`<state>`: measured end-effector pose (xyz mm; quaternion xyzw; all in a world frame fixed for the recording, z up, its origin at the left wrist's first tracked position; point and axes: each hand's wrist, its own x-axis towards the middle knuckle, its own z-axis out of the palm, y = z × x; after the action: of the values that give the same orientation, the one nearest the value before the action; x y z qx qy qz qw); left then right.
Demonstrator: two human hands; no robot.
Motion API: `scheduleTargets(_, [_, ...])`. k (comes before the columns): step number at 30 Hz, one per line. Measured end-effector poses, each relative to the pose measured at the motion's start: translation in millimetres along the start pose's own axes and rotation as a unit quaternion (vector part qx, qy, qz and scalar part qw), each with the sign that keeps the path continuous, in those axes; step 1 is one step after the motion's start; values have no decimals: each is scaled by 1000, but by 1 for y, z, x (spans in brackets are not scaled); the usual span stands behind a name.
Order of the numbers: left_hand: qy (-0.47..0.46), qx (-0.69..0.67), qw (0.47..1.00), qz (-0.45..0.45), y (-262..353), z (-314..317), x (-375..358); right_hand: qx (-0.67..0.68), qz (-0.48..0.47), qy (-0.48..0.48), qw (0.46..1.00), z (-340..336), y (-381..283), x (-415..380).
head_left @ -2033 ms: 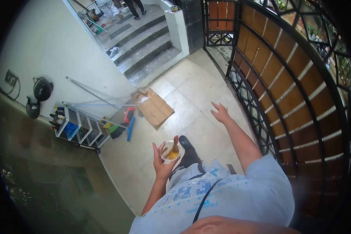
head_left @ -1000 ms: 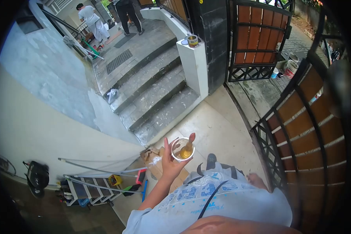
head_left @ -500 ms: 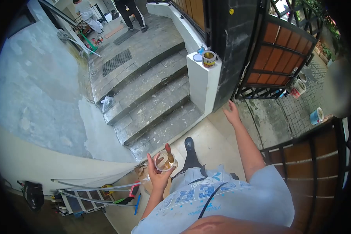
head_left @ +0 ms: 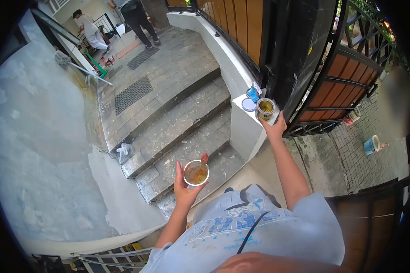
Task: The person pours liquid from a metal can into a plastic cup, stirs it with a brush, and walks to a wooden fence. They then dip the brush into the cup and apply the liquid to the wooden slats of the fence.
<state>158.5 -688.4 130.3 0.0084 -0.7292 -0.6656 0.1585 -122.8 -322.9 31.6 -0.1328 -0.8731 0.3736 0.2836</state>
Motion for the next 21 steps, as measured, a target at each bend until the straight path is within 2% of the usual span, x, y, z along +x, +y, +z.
scheduleTargets(4, [-14, -17, 1000, -14, -7, 2, 38, -7, 30, -10, 999, 20, 0, 9])
scheduleTargets(7, [-24, 1, 1000, -15, -12, 5, 54, -5, 15, -9, 1000, 41, 7, 12])
scheduleTargets(16, [27, -11, 998, -53, -25, 17, 86, -31, 95, 16, 995, 63, 7, 26])
scheduleTargets(19, [21, 8, 999, -43, -27, 23, 102, 2, 124, -25, 992, 59, 3, 35])
scheduleTargets(21, [13, 9, 999, -33, -26, 28, 111, -1, 101, -4, 995, 60, 4, 32])
